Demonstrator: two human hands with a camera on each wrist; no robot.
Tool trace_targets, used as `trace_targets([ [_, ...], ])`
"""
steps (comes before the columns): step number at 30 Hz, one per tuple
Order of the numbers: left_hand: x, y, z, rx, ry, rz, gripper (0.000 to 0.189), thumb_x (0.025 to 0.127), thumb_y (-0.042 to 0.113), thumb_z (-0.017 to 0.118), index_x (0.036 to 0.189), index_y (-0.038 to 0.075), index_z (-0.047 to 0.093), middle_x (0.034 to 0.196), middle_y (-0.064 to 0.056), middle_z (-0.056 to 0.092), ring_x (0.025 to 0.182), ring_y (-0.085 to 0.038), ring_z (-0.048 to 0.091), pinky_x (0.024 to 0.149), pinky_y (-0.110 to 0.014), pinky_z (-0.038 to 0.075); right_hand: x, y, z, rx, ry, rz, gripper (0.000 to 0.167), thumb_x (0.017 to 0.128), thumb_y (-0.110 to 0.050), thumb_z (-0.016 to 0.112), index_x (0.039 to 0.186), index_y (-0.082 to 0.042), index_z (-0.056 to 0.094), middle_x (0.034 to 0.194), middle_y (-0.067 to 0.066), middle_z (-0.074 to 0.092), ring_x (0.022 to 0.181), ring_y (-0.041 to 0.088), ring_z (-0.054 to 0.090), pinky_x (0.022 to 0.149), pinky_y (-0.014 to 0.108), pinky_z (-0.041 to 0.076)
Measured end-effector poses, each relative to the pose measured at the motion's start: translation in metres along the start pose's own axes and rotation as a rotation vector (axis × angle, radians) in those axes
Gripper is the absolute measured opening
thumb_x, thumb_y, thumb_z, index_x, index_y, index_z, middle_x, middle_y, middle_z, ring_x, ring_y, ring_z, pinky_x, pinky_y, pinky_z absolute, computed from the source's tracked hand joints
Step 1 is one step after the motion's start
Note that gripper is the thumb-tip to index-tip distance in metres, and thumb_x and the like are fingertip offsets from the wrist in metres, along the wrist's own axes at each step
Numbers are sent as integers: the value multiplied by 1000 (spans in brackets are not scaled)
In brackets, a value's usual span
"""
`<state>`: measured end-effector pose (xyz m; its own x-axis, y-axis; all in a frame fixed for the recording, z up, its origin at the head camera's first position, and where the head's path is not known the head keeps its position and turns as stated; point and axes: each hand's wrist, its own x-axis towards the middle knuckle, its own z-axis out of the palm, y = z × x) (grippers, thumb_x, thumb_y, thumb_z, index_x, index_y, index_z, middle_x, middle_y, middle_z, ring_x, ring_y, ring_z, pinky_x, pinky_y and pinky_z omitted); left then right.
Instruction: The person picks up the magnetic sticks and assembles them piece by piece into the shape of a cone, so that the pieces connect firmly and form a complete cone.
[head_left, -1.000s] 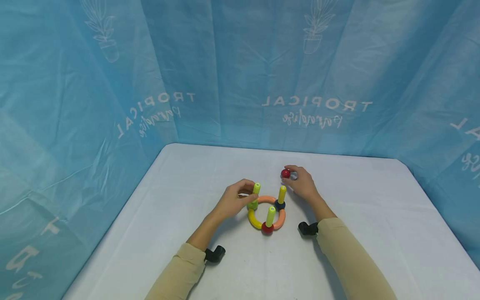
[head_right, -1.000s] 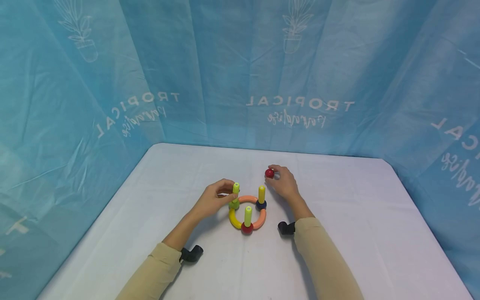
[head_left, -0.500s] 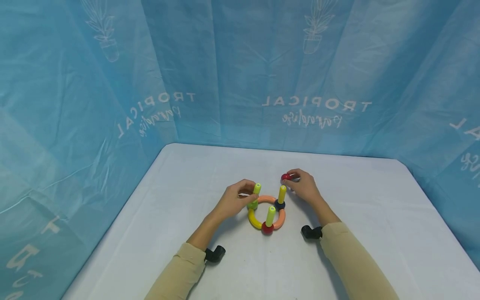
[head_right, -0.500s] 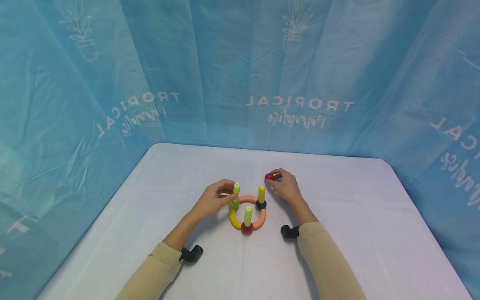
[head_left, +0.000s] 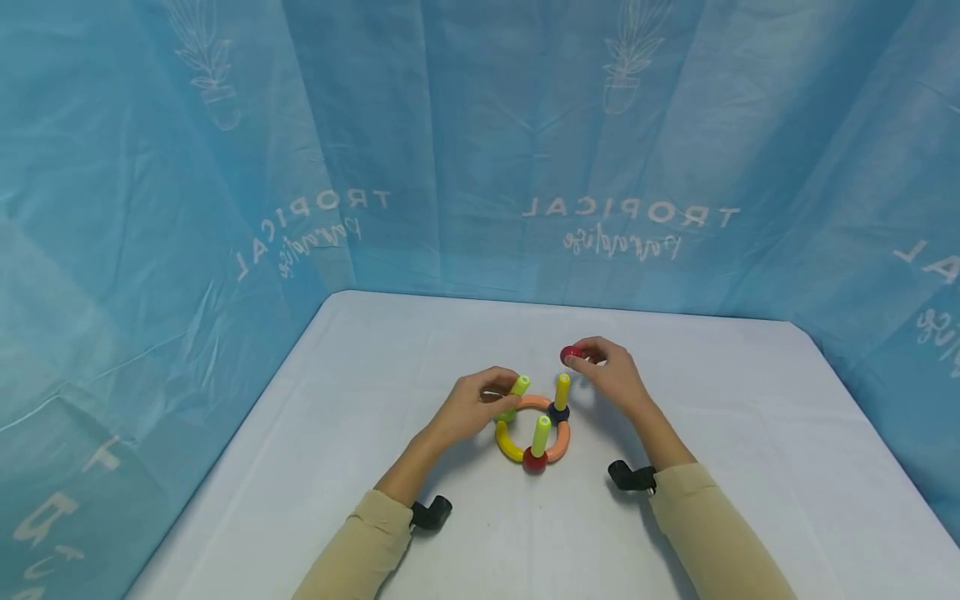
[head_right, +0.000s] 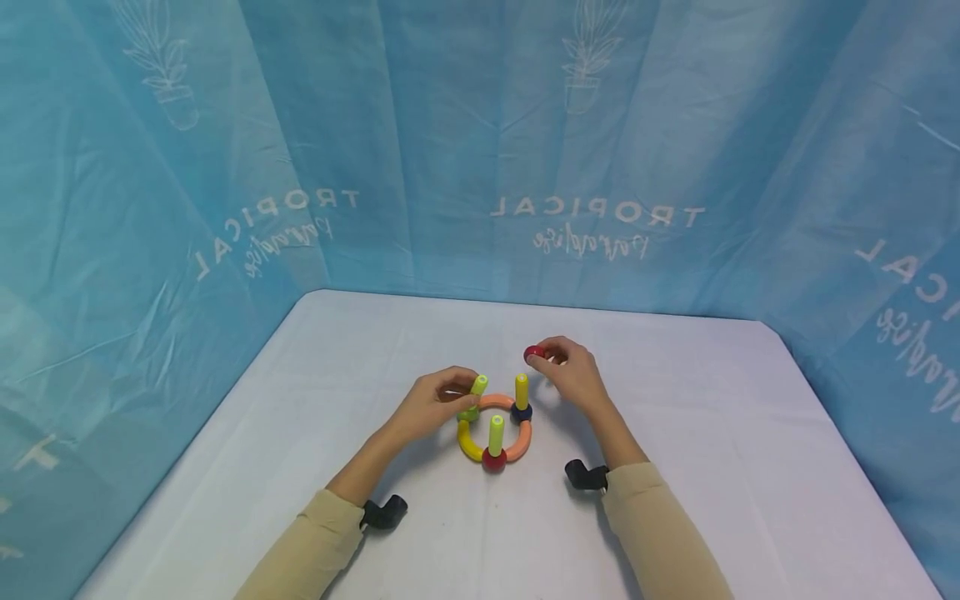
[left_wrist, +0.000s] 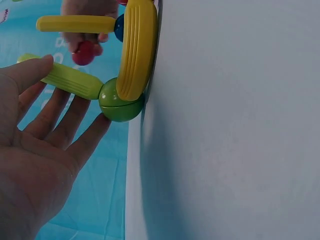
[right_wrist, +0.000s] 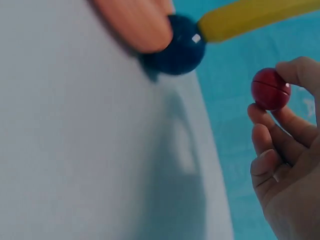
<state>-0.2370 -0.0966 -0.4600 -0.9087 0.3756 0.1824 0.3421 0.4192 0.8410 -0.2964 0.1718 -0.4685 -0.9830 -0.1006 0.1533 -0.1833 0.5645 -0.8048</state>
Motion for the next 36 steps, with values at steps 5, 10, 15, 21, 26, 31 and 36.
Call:
trace_targets([
  [5,0,2,0,-1,-17,-14,31,91,31,68,120,21,63,110,10,64,101,-11,60,86,-27,50,-6,-18,-4,29,13,-84,45,86,-52,66,115,-18,63,103,1,62,94,21,51,76,39,44],
  [10,0,2,0,-10,-33,-5,31,92,32,66,121,23,63,112,10,63,103,-10,59,87,-29,50,-15,-36,-7,72,-13,-189,42,86,-45,69,117,-18,62,105,-1,63,98,21,53,83,45,45],
  [15,0,3,1,5,-45,8,32,92,35,65,122,25,63,114,13,63,103,-9,59,89,-31,49,-25,-48,-7,93,-64,-288,37,85,-37,72,116,-19,62,107,-4,63,103,25,54,86,49,46],
  [21,-1,3,1,11,-47,-17,34,93,33,65,125,25,62,116,12,62,104,-11,60,87,-31,50,-34,-56,-6,93,-114,-329,33,85,-37,73,114,-26,63,108,-11,62,103,15,52,87,42,44],
  [26,0,2,1,20,-53,-17,35,93,34,65,125,22,62,115,11,63,104,-9,58,90,-29,48,-39,-59,-4,76,-147,-347,33,84,-38,74,113,-29,64,111,-13,61,105,16,52,87,43,44],
  [31,1,1,1,32,-54,-5,34,93,32,65,125,21,62,115,12,63,103,-8,58,90,-28,48,-41,-59,-2,57,-147,-368,32,84,-37,74,114,-30,64,111,-15,61,106,13,52,86,42,46],
  [36,-1,1,1,42,-59,1,34,93,38,63,125,25,62,116,13,62,103,-10,59,88,-30,49,-43,-60,-1,62,-158,-403,33,84,-35,75,115,-30,65,111,-14,61,106,21,54,86,43,46],
])
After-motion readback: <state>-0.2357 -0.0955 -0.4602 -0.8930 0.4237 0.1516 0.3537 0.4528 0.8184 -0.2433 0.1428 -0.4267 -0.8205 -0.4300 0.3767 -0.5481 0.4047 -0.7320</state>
